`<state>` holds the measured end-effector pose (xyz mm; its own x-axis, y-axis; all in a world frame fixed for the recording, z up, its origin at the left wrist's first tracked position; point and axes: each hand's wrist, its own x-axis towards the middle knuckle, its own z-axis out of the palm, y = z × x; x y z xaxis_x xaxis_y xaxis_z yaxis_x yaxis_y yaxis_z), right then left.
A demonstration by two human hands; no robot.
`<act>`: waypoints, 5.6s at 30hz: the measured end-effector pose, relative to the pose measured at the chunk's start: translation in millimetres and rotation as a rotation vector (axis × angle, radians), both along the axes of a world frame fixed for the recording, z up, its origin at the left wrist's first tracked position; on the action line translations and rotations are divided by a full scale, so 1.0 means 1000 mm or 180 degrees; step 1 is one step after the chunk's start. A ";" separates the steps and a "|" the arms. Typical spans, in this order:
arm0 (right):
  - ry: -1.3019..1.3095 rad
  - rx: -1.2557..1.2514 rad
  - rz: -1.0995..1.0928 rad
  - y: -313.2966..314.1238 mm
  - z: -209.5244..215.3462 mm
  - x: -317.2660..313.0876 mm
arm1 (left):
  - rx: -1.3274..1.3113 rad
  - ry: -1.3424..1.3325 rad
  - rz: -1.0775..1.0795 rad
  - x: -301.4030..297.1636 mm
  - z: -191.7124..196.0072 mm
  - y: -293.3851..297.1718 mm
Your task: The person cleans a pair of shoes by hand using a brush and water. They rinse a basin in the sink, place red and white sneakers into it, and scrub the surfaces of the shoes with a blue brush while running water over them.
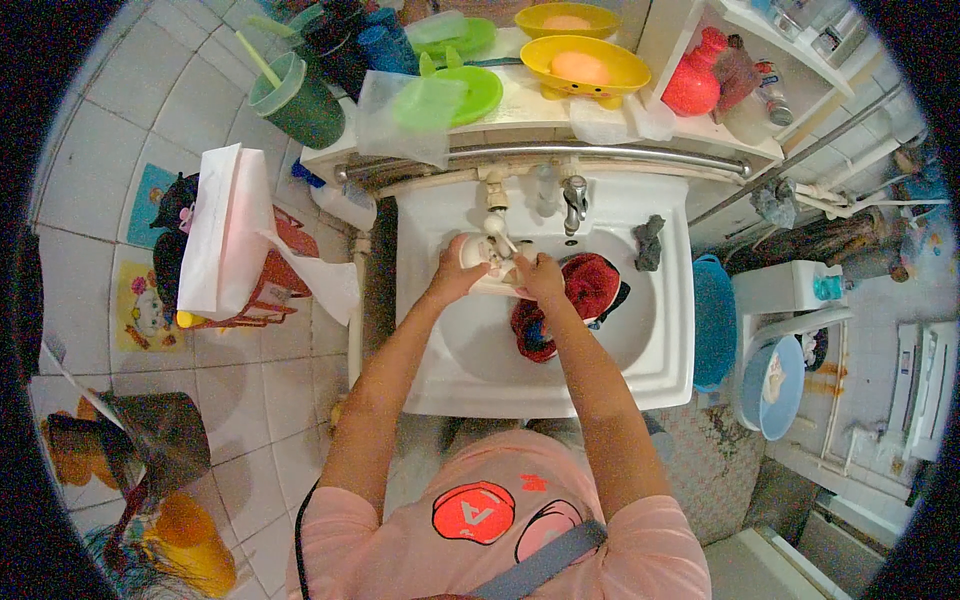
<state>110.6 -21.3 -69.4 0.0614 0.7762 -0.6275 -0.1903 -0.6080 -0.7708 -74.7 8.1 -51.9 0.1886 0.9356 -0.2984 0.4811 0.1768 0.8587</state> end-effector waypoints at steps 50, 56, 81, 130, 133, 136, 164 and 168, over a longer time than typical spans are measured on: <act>-0.2260 0.2517 0.1463 -0.061 0.026 -0.006 | 0.0816 0.1524 -0.1225 0.021 0.021 -0.049; -0.2219 0.3033 0.1557 -0.068 0.045 -0.014 | 0.1009 0.1273 -0.0578 0.015 -0.024 -0.069; -0.2433 0.2862 0.1920 -0.079 0.022 0.012 | 0.0657 0.1806 -0.0759 0.013 0.008 -0.089; 0.2458 0.0801 -0.1391 -0.155 0.066 0.110 | 0.2187 0.0547 -0.1862 0.107 0.153 -0.105; 0.2116 0.0728 -0.1293 -0.165 0.056 0.139 | 0.2440 0.0492 -0.1794 0.138 0.163 -0.114; 0.1626 0.0699 -0.1208 -0.181 0.054 0.168 | 0.2500 0.0580 -0.1755 0.164 0.177 -0.120; 0.0589 0.1338 -0.4611 -0.463 -0.006 0.536 | -0.2396 -0.1213 -0.2000 0.703 -0.023 -0.306; 0.0654 0.1147 -0.4734 -0.484 -0.031 0.553 | -0.2545 -0.1215 -0.2051 0.753 -0.055 -0.349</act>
